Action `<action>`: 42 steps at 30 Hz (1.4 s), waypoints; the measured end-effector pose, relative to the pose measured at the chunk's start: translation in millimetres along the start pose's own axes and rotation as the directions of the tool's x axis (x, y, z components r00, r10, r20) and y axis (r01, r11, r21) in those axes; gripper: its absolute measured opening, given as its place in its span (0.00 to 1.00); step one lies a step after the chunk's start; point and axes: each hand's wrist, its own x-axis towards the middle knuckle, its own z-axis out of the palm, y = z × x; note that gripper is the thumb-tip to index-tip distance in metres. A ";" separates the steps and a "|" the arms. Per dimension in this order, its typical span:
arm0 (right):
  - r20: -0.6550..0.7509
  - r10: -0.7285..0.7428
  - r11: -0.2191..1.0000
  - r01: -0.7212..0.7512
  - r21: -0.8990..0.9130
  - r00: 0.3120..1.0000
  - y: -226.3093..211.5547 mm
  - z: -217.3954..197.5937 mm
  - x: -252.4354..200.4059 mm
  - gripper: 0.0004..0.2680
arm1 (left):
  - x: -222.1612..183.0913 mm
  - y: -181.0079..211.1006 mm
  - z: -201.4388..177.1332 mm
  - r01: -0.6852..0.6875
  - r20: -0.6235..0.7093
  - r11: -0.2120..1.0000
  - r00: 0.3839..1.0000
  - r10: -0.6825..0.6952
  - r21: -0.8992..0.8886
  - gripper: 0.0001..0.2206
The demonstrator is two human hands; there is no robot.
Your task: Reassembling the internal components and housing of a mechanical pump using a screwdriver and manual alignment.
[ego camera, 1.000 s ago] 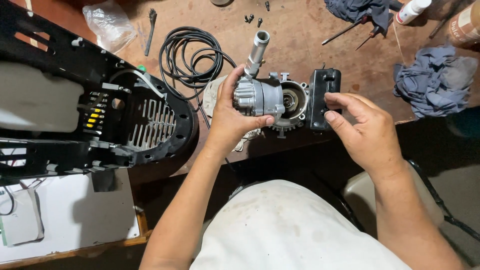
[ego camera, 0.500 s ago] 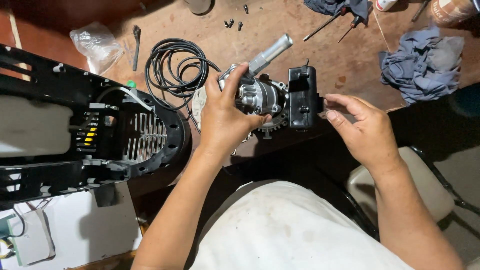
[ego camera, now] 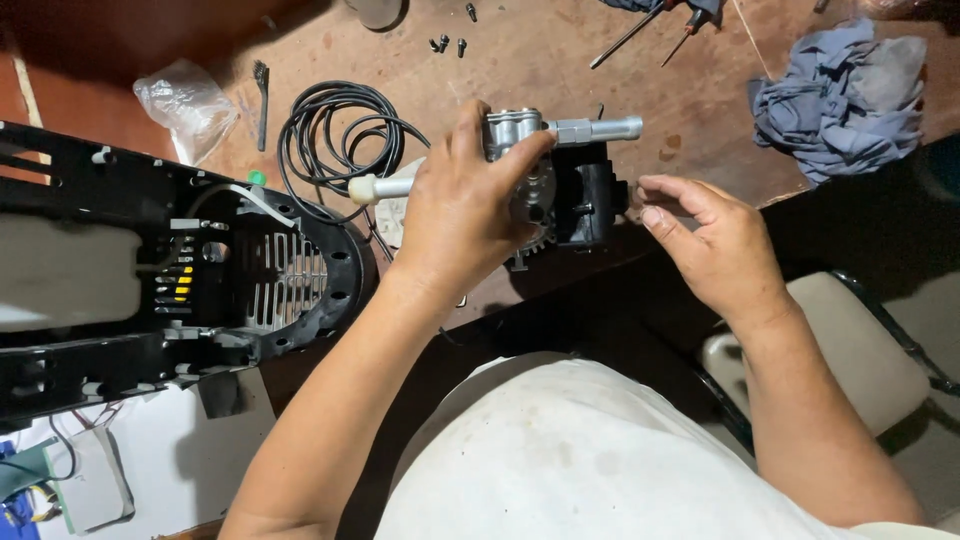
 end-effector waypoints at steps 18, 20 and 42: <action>0.089 -0.046 0.998 0.042 0.046 0.995 -32.6 1.2 63.8 0.20 | -4.7 -21.6 -11.8 -0.035 0.066 0.996 0.997 0.040 -0.086 0.49; 0.058 -0.065 0.998 0.064 0.025 0.996 -28.6 4.8 69.7 0.18 | -9.1 -25.1 -13.2 -0.036 0.061 0.992 0.997 0.044 -0.123 0.48; -0.034 -0.017 0.975 0.024 0.220 0.999 -10.9 18.6 96.1 0.07 | -9.3 -26.4 -8.5 -0.010 0.011 0.982 1.000 0.012 -0.187 0.40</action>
